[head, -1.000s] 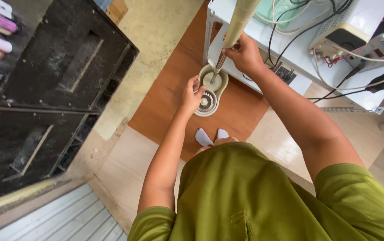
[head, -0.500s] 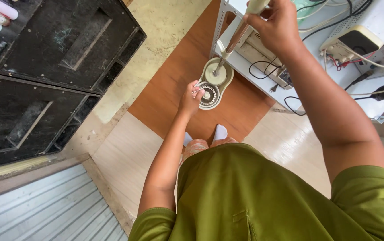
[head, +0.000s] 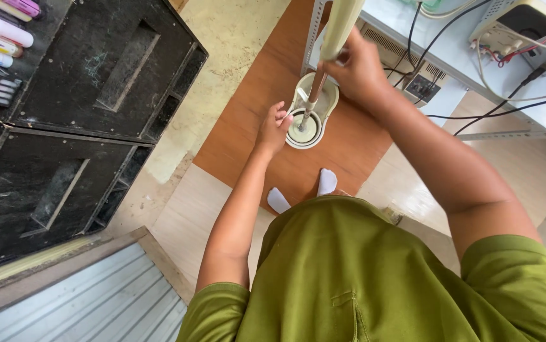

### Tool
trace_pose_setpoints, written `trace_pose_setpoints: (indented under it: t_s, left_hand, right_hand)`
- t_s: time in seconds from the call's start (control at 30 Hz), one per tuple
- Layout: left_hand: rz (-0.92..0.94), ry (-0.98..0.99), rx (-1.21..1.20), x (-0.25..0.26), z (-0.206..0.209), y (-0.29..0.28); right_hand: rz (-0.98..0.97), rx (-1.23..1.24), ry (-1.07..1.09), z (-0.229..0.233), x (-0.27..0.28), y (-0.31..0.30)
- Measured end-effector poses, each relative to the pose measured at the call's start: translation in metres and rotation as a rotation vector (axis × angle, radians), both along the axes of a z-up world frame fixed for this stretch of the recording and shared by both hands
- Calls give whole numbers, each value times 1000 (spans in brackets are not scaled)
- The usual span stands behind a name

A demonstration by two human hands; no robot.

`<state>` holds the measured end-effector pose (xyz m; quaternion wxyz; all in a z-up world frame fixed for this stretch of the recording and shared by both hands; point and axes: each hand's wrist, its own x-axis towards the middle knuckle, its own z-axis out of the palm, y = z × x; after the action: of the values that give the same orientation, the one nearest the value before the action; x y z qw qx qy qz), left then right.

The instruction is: The person is mopping the floor using a spin mop.

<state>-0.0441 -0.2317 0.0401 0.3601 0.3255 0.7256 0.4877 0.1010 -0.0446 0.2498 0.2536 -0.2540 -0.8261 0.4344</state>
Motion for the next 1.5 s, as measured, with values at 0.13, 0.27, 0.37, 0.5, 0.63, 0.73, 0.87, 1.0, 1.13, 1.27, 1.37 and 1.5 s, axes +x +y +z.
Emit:
trace_pose_setpoints:
  t_s: [0.13,0.27,0.37,0.5,0.63,0.73,0.87,1.0,1.13,1.27,1.37,1.5]
  left_hand:
    - [9,23,-45,-8,20,5]
    - [-70,-34,273,-8,124,22]
    - [-171,43,591,-1,230,43]
    - [-182,181,758,16,315,77]
    - [-55,250,882,36,283,94]
    - [91,318,905,53,250,93]
    - [124,326,866,64,204,101]
    - [150,348,765,69,139,109]
    - [124,290,655,73,48,100]
    - [40,297,538,72,11,109]
    - [-12,285,479,71,33,118]
    - [-93,191,507,73,123,115]
  right_hand:
    - [-26,-17,-35,-41,-3,-16]
    - [-41,-119,-71,-49,-6,-33]
    - [-47,-148,-74,-43,-12,-42]
    - [-47,-160,-227,-51,-15,-43]
    - [10,-73,-195,-85,0,-33]
    - [87,-25,-171,-118,16,-20]
    - [77,-135,-424,-95,30,-7]
    - [-104,-210,-512,-52,52,18]
    - [-122,-222,-335,-24,64,20]
    - [-104,-278,-374,-23,72,16]
    - [-77,-295,-345,-20,69,2]
    - [-17,-304,-91,8,63,-10]
